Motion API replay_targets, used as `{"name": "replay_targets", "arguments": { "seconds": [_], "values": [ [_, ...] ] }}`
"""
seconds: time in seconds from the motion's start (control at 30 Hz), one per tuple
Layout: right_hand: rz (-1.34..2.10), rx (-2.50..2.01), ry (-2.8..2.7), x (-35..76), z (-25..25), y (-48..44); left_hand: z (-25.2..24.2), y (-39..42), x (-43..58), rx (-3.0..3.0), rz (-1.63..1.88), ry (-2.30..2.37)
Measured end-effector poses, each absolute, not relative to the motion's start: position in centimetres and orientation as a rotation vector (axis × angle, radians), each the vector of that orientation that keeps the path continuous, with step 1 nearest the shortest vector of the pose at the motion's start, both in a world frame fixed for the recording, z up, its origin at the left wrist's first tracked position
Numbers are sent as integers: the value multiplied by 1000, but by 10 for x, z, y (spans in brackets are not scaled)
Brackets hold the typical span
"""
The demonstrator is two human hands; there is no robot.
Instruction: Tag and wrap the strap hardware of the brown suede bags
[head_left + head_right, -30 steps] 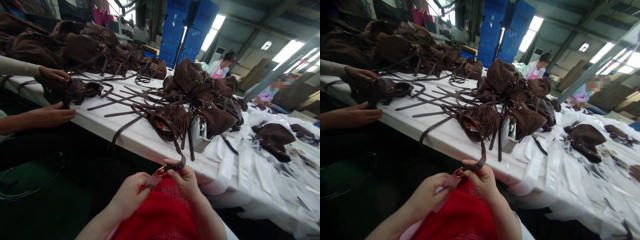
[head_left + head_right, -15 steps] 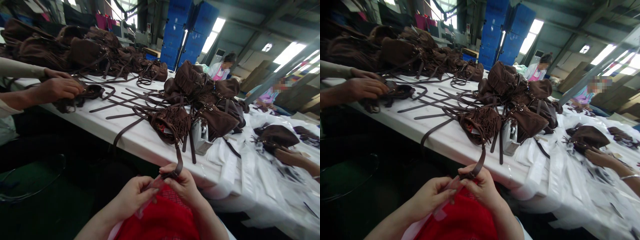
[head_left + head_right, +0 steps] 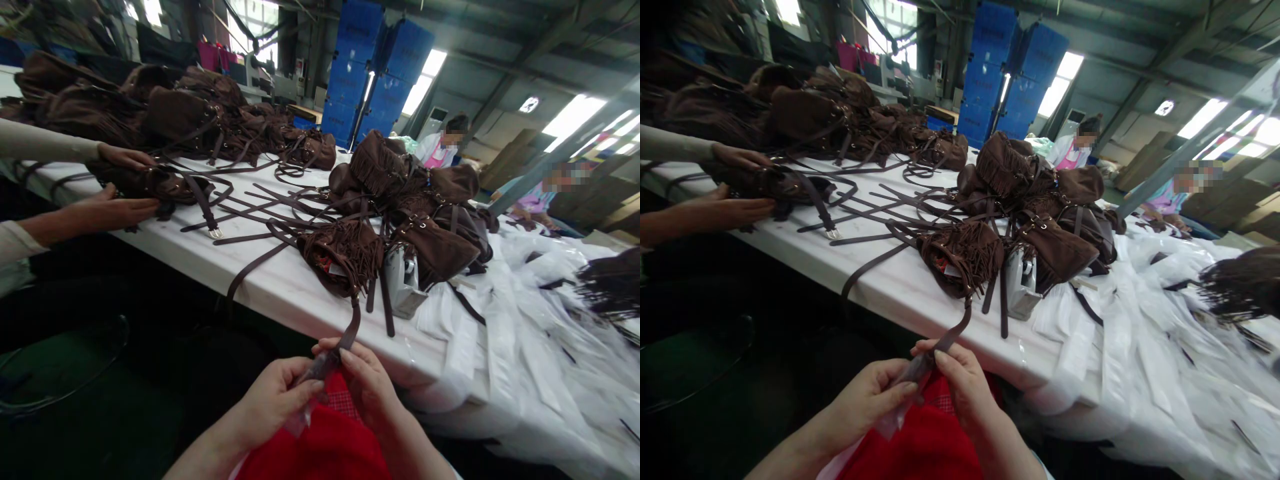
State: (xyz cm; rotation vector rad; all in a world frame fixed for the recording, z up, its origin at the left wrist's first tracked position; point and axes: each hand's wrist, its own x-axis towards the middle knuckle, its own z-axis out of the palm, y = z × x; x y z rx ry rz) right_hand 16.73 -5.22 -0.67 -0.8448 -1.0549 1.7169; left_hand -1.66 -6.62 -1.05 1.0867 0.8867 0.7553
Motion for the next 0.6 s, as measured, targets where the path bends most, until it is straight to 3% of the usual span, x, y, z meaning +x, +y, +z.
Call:
{"name": "replay_targets", "arguments": {
  "seconds": [0.6],
  "values": [
    [1781,-929,-683,165,-8,-42,-12,-59,-22,1142,749,874]
  ]
}}
